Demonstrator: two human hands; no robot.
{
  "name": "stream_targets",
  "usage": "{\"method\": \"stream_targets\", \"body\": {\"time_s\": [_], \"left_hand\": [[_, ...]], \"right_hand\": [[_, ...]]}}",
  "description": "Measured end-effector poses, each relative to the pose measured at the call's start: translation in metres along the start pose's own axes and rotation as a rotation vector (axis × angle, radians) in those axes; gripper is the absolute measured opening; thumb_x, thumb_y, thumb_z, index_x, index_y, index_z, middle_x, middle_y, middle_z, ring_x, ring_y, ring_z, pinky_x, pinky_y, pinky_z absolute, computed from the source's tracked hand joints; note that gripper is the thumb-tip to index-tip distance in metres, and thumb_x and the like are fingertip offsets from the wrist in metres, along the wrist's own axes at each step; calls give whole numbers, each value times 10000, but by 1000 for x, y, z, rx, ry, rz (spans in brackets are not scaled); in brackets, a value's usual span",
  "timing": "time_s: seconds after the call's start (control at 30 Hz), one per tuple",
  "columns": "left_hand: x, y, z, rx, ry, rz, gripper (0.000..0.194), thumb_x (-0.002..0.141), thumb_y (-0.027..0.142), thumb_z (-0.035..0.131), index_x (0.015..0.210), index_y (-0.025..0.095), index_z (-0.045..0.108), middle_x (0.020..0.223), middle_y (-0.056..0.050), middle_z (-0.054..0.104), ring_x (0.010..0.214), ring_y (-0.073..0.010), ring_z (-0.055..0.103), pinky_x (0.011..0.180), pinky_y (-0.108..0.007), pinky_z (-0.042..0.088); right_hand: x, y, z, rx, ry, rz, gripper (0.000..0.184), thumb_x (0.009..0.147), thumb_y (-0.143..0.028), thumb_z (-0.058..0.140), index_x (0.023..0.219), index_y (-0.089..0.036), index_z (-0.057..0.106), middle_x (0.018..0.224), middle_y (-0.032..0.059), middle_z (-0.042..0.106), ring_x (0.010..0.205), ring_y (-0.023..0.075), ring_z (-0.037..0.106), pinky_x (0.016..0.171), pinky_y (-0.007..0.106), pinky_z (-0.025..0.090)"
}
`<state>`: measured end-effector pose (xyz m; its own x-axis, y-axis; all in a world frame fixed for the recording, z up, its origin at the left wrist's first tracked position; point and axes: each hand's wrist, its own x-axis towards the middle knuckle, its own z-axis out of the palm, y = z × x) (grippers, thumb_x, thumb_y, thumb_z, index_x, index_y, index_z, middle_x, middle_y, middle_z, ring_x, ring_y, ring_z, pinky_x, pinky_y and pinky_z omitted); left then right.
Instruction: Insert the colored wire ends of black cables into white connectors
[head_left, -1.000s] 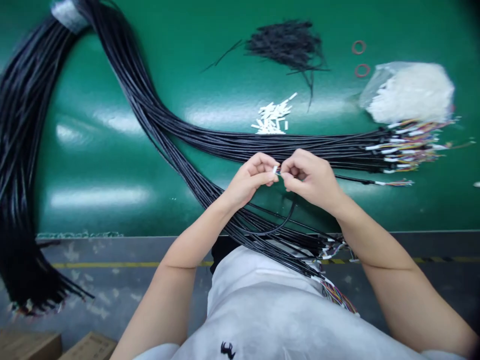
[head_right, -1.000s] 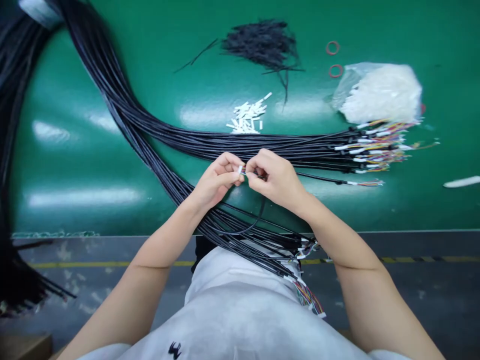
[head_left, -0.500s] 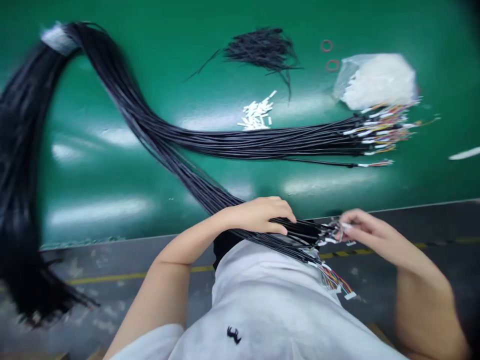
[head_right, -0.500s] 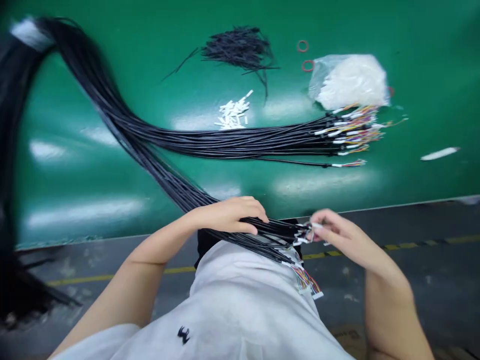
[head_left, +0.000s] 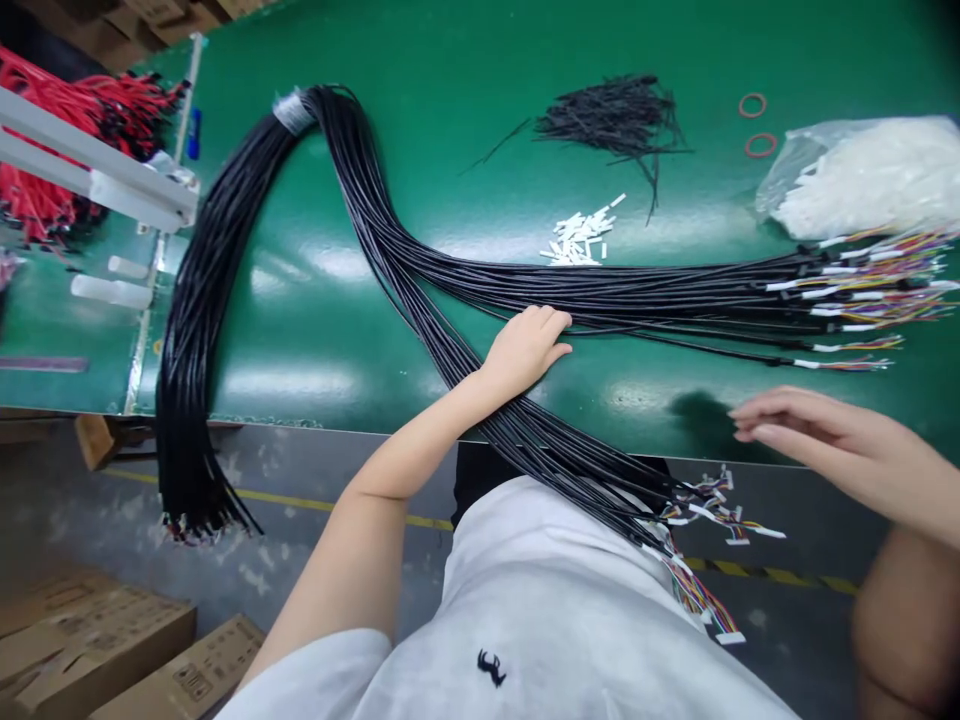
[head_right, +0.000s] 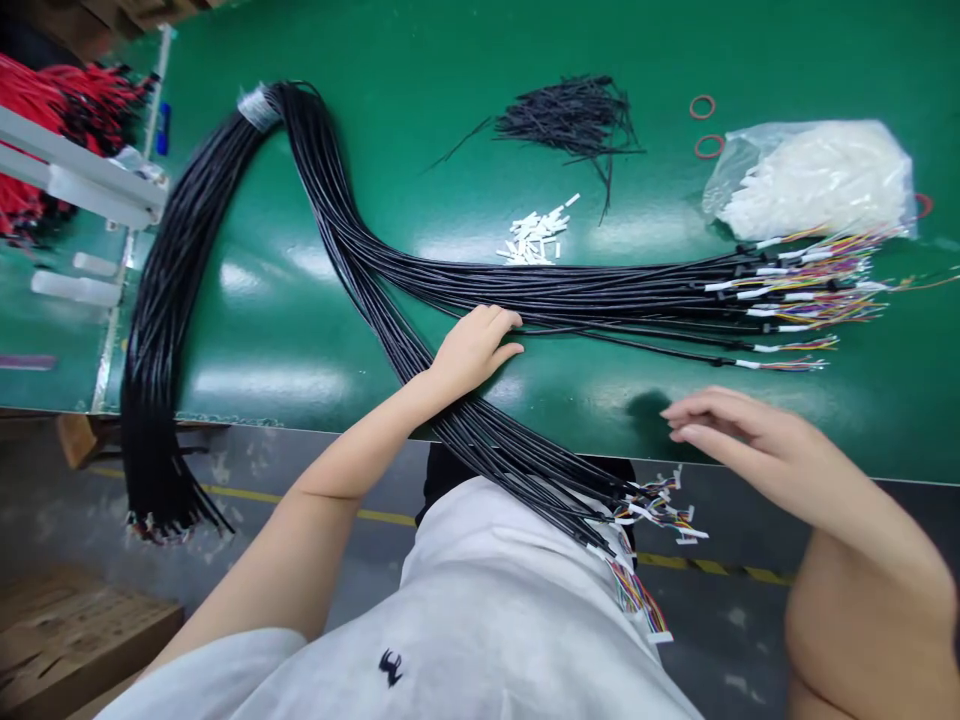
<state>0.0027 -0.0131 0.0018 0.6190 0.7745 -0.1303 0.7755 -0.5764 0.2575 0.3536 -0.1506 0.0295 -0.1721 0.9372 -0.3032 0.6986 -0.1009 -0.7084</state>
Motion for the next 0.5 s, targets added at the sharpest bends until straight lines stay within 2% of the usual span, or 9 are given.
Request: {"method": "stream_targets", "body": {"time_s": [0.07, 0.13, 0.2, 0.27, 0.33, 0.43, 0.5], "left_hand": [[3, 2, 1, 21, -33, 14, 292, 1045, 358, 555, 1205, 141, 666, 1207, -120, 718, 1152, -279, 645, 1016, -400, 502], [5, 4, 2, 52, -57, 35, 269, 1060, 340, 520, 1141, 132, 670, 1193, -136, 712, 1147, -284, 642, 1013, -404, 488], [6, 5, 1, 40, -69, 19, 242, 1062, 300, 513, 1122, 118, 660, 1170, -148, 714, 1110, -270, 655, 967, -384, 490], [6, 4, -3, -55, -67, 5, 213, 1056, 275, 522, 1137, 127, 653, 1114, -120, 730, 1029, -227, 676, 883, -341, 495], [4, 1, -13, -185, -11, 71, 221, 1048, 304, 557, 1180, 162, 665, 1034, -64, 747, 965, -184, 685, 840, -308, 496], [0, -9, -37, -372, 239, 255, 270, 1039, 429, 596, 1151, 218, 724, 972, -24, 768, 951, -149, 701, 878, -297, 519], [-3, -16, -53, -520, 443, 297, 322, 1043, 497, 573, 1072, 230, 749, 991, -25, 789, 941, -137, 719, 873, -297, 540]], "right_hand": [[17, -17, 11, 29, -104, -12, 636, 882, -885, 514, 957, -323, 802, 1051, 99, 813, 931, 275, 784, 910, 464, 642], [33, -27, 24, 86, -227, -48, 534, 935, -745, 564, 1075, -285, 797, 1158, 113, 801, 1086, 299, 766, 1012, 476, 610], [48, -30, 34, 176, -231, -14, 476, 932, -618, 618, 1213, -260, 756, 1260, 123, 766, 1083, 278, 764, 1014, 443, 612], [59, -27, 38, 280, -65, 78, 525, 927, -520, 642, 1379, -255, 671, 1388, 131, 711, 997, 225, 764, 982, 403, 618], [67, -21, 37, 347, 150, 123, 636, 917, -472, 666, 1513, -270, 576, 1519, 132, 639, 1018, 202, 745, 939, 368, 615], [70, -9, 33, 416, 311, 112, 792, 887, -406, 720, 1621, -255, 463, 1527, 174, 634, 973, 189, 747, 804, 330, 616], [66, -4, 31, 488, 338, 76, 813, 855, -343, 762, 1611, -248, 477, 1365, 178, 731, 863, 180, 758, 698, 305, 606]]}}
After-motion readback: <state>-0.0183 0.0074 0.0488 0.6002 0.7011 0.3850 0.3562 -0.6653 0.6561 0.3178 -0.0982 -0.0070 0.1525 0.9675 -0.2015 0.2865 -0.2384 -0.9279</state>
